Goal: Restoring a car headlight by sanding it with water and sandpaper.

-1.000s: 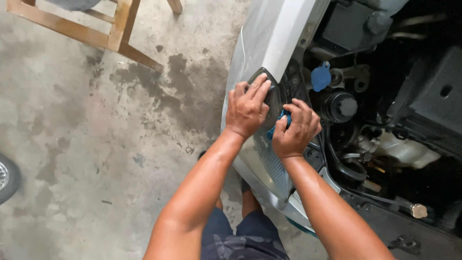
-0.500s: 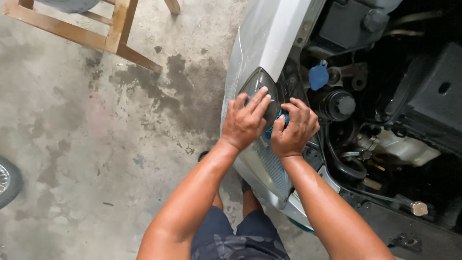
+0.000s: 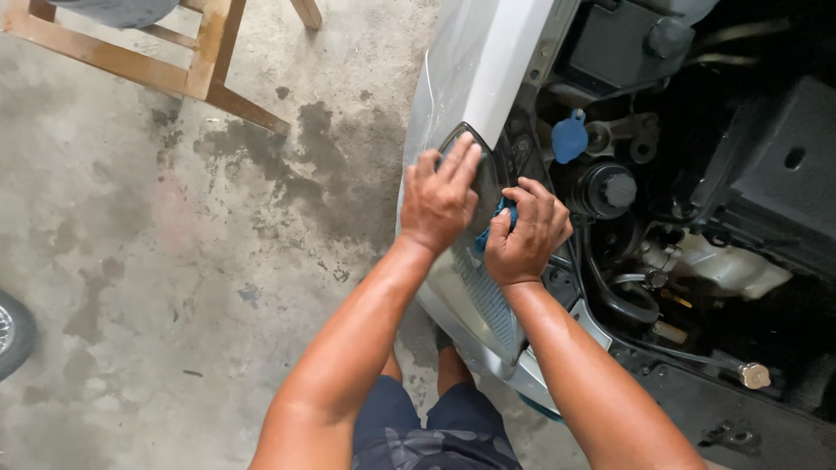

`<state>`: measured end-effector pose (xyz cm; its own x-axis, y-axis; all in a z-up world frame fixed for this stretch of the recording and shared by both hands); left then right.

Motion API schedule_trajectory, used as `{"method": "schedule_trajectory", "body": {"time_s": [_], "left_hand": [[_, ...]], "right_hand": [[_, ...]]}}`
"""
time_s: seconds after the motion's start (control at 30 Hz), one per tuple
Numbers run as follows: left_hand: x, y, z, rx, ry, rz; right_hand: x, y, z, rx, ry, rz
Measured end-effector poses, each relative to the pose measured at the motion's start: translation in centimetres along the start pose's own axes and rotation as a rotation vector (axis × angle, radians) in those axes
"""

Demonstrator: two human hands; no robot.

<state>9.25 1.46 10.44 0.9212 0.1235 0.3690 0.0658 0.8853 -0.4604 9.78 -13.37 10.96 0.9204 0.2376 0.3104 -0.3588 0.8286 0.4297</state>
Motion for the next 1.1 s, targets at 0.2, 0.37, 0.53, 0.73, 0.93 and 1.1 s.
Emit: {"method": "schedule_trajectory", "body": {"time_s": [0.2,0.37,0.53,0.73,0.93,1.1], "left_hand": [[-1.2,-0.5,-0.3,-0.02,-0.045,-0.119],[-0.9,-0.5,-0.3,-0.022,-0.03,-0.013],[-1.3,-0.6,-0.2,-0.05,-0.02,-0.119],[-1.1,-0.3,0.0,-0.04,-0.03,0.066],[-2.6,-1.5,0.2,0.032,-0.049,-0.145],[-2.2,-1.4,0.7,0.117,-0.026,-0.037]], "right_hand": [[-0.1,-0.1,0.1,0.013,-0.009,0.005],[-0.1,-0.1,0.0,0.003,0.0,0.002],[0.1,0.0,0.1,0.01,-0.006,0.011],[-0.2,0.0,0.0,0.004,0.006,-0.008],[0.0,-0.2,0.1,0.028,0.009,0.002],[0.0,-0.1,0.2,0.074,0.014,-0.002]]}}
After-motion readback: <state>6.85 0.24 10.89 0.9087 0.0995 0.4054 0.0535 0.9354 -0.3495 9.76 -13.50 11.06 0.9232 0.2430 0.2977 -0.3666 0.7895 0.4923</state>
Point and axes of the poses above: each hand's wrist, its own x-axis towards the middle knuckle, its own z-axis out of the back of the hand, y = z × x, the point moved 5 cm from there along x, towards the middle knuckle, and after that the axes turned 1 degree about y, right-handed, at the moved point
